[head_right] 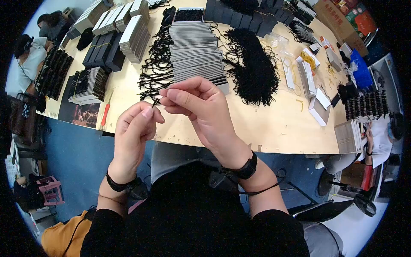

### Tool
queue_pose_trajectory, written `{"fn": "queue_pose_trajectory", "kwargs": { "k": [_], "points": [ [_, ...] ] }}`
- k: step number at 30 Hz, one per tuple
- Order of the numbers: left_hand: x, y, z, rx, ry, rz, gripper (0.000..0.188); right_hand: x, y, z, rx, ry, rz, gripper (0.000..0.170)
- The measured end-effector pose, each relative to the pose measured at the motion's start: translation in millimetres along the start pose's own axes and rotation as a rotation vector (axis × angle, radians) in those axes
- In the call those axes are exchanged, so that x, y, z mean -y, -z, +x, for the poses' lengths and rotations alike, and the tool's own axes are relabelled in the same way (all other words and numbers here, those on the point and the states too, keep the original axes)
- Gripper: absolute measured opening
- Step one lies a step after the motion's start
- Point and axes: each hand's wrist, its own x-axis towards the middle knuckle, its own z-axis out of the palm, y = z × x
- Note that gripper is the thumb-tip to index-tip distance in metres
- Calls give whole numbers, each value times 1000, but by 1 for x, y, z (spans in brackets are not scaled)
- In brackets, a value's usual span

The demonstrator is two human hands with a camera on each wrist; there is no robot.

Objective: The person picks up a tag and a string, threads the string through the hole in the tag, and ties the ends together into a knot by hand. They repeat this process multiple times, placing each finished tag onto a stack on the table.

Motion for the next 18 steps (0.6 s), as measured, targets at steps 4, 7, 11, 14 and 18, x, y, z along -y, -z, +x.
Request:
{"fn": "queue_pose_trajectory", "kwargs": {
  "k": [4, 7, 11, 14, 18],
  "points": [
    [-6, -1, -4, 28, 41, -32, 19, -12, 6, -2, 12, 110, -129, 10],
    [-5, -6, -6, -46, -28, 10, 17, -16, 1, -3, 26, 124, -66, 10],
    [-6, -5, -8, -26, -73, 60, 17, -20, 2, -3, 49, 156, -83, 13],
    [-7, -4, -9, -24, -68, 67, 17, -21, 0, -3, 61, 209, -123, 13],
    [-7, -6, -10, -17, -92, 84, 17, -23, 1, -4, 71, 271, -195, 13]
  ]
}}
